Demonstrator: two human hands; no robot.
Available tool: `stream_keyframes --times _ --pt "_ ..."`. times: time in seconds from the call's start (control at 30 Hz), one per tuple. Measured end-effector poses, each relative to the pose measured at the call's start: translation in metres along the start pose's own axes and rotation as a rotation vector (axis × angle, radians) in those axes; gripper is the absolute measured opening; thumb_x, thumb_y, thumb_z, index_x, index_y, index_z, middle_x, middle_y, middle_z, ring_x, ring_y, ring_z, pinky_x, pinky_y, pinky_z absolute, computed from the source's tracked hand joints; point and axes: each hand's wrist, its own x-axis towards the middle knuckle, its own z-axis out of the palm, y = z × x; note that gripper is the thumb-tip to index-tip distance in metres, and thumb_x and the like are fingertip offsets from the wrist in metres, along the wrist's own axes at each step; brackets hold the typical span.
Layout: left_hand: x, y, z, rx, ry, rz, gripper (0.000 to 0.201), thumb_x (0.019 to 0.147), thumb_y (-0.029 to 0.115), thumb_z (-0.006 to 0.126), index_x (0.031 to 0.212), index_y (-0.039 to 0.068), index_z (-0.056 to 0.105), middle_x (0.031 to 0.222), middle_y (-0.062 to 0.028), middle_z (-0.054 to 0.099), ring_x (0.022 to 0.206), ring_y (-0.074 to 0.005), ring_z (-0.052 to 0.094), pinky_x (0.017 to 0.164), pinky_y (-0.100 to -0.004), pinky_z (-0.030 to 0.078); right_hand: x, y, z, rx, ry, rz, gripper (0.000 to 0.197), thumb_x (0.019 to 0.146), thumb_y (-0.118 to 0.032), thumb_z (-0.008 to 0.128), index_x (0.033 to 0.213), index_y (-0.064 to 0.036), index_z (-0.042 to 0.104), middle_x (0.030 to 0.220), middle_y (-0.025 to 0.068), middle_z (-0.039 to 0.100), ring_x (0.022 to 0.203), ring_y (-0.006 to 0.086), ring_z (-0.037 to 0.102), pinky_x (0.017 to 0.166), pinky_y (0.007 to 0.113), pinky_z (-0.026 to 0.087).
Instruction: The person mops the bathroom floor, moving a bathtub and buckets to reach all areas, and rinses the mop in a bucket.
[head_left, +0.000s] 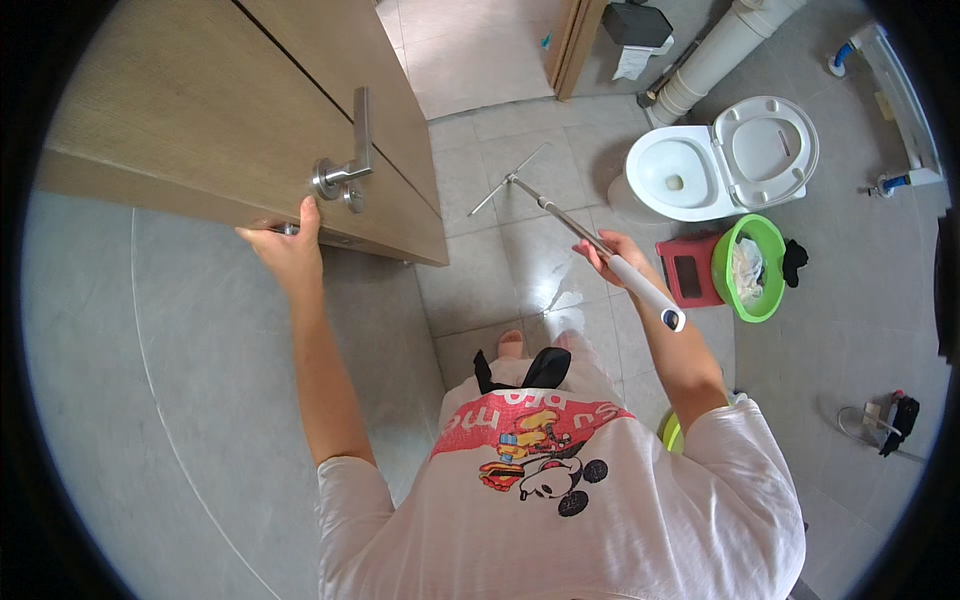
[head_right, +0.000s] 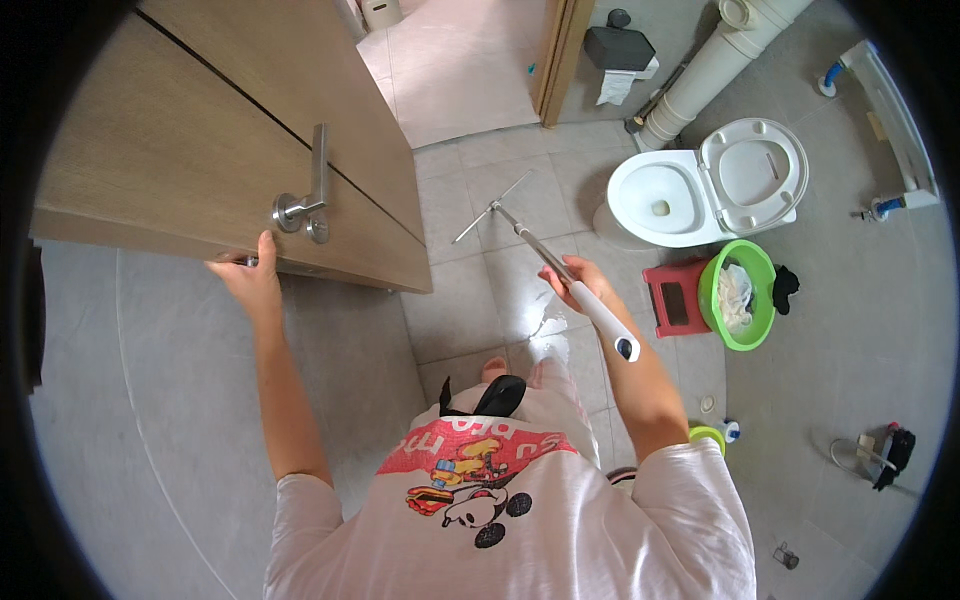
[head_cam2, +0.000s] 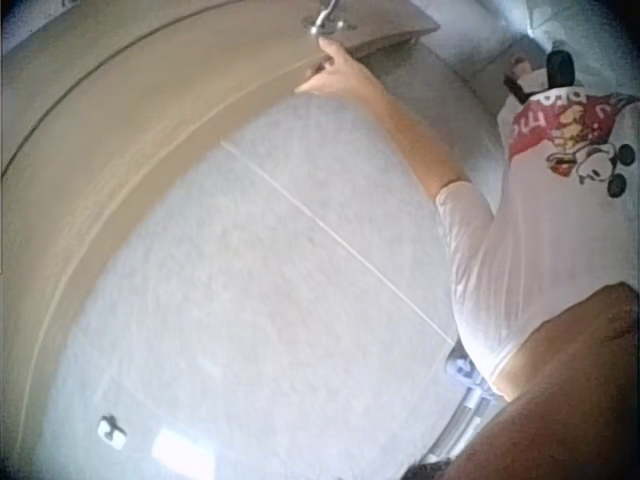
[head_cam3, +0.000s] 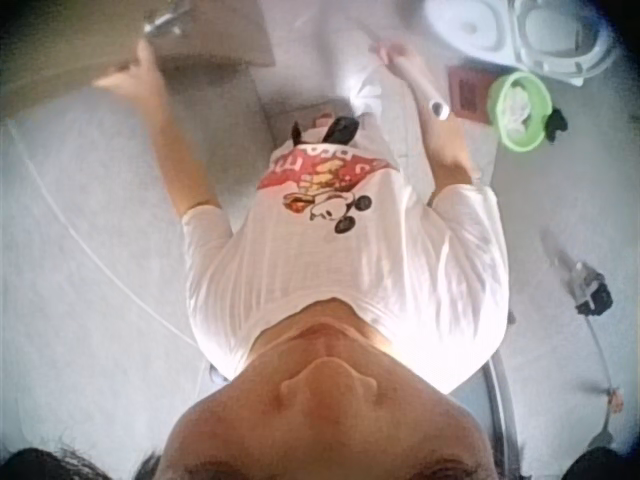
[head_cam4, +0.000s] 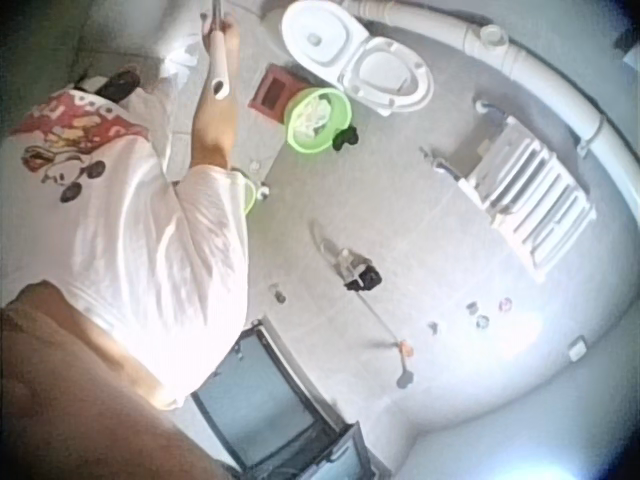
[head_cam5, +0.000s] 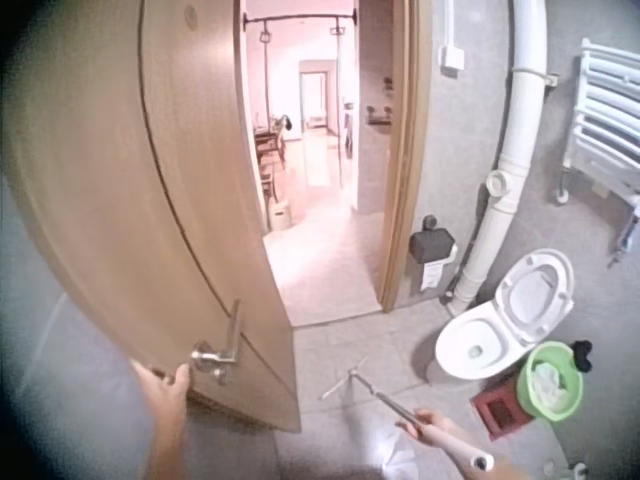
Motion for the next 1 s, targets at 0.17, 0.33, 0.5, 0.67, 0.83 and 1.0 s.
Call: stream_keyframes --times 0.17,0.33,0.5,0.67,0.83,1.0 --pt "-0.016 -0.002 -0.021 0.394 0.268 0.343 0.062 0.070 0.015 0.065 0.116 -0.006 0.030 0.108 -0.0164 0.042 0.097 -0.0259 0.044 0.084 -0.0371 0.036 -0.082 0.007 -0.020 -0.123 0.107 0.156 0.039 0.085 -0.019 0.047 0.110 0.0085 0.037 0.092 0.0211 0.055 0.082 0.0298 0.060 0.062 0.034 0.056" --pt "-0.105 0.012 0.041 0.226 -0.553 0.369 0.034 0.064 0.005 0.055 0.097 0.004 0.056 0.102 -0.0134 0.055 0.096 -0.0302 0.050 0.082 -0.0400 0.039 -0.141 0.011 -0.043 -0.644 0.207 0.081 0.044 0.080 -0.009 0.051 0.119 0.0012 0.035 0.081 0.0108 0.056 0.055 0.0141 0.054 0.043 0.023 0.047" --pt "-0.166 -0.019 0.187 -0.038 -1.272 0.255 0.050 0.069 0.015 0.063 0.117 0.009 0.047 0.117 -0.0138 0.047 0.105 -0.0323 0.046 0.088 -0.0381 0.038 -0.130 0.020 -0.005 -0.553 0.226 0.020 0.048 0.077 -0.005 0.053 0.121 0.0001 0.034 0.076 0.0084 0.053 0.049 0.0097 0.045 0.038 0.020 0.037" --pt "-0.175 -0.068 0.291 0.149 -1.568 0.416 0.064 0.068 0.020 0.064 0.126 0.015 0.039 0.128 -0.0149 0.038 0.112 -0.0298 0.042 0.091 -0.0389 0.038 -0.066 0.021 0.028 -0.272 0.197 -0.007 0.051 0.077 -0.004 0.052 0.123 -0.0019 0.030 0.074 0.0080 0.052 0.050 0.0103 0.046 0.036 0.021 0.035" --pt "-0.141 -0.140 0.360 0.253 -1.565 0.444 0.044 0.065 0.017 0.067 0.108 0.014 0.054 0.122 -0.0135 0.044 0.109 -0.0289 0.044 0.091 -0.0370 0.038 0.020 -0.001 0.079 -0.231 0.099 -0.023 0.049 0.078 -0.003 0.051 0.121 -0.0015 0.030 0.074 0.0077 0.052 0.050 0.0104 0.045 0.037 0.021 0.036" --pt "-0.096 -0.202 0.406 0.176 -1.407 0.331 0.022 0.067 0.012 0.063 0.089 0.011 0.059 0.111 -0.0101 0.053 0.104 -0.0282 0.048 0.086 -0.0349 0.041 0.105 -0.020 0.136 -0.171 0.121 -0.089 0.045 0.078 -0.004 0.050 0.119 -0.0003 0.031 0.071 0.0075 0.051 0.051 0.0105 0.044 0.039 0.021 0.036"
